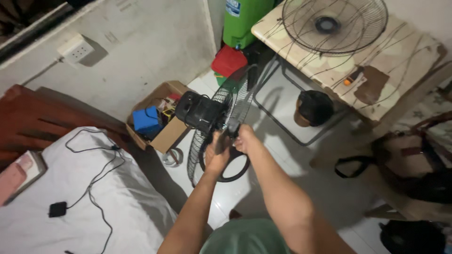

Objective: The person disassembles a black pedestal fan by removing the front grille, unscrewing the motor housing, and detaching the fan head from the stand using a screwdriver. The parts are placed on a nearby table and the floor.

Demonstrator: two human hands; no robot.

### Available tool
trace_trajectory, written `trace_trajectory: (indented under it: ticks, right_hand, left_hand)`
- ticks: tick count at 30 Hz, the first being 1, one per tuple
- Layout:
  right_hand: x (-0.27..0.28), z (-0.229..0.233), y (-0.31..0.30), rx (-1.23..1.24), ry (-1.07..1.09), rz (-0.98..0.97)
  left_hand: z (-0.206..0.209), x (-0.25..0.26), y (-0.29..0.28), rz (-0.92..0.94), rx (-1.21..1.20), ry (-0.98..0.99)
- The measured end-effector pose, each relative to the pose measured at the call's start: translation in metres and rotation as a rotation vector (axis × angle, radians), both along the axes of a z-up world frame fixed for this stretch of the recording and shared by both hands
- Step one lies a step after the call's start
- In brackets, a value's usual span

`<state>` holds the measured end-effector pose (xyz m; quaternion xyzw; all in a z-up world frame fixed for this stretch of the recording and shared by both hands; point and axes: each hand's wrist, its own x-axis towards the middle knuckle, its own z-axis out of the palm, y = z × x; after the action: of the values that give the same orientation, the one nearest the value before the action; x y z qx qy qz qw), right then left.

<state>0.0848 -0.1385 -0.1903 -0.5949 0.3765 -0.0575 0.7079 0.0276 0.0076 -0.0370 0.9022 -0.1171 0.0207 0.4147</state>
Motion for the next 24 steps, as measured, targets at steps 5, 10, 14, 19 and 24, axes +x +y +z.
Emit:
trace_trajectory:
  ticks: [5, 10, 14, 19, 24]
  right_hand:
    - [-0.02, 0.034, -0.016, -0.104, 0.094, 0.219]
    - [-0.073, 0.072, 0.001, -0.2, -0.549, 0.143]
    - [-0.072, 0.05, 0.0, -0.071, -0.635, 0.121]
    - [-0.036, 0.001, -0.019, 0.145, -0.17, 0.097]
    - [-0.038, 0.027, -0.019, 0.386, -0.292, 0.068]
  left_hand:
    - [0.026, -0.011, -0.008, -0.031, -0.1, -0.068]
    - [0.02, -0.003, -0.011, -0.018, -0.132, -0.071]
    - [0.007, 0.003, -0.018, 0.011, -0.062, 0.004]
    - [-0.001, 0.006, -0.019, -0.008, -0.04, -0.091]
    - [0.013, 0.003, -0.009, 0.055, -0.072, -0.049]
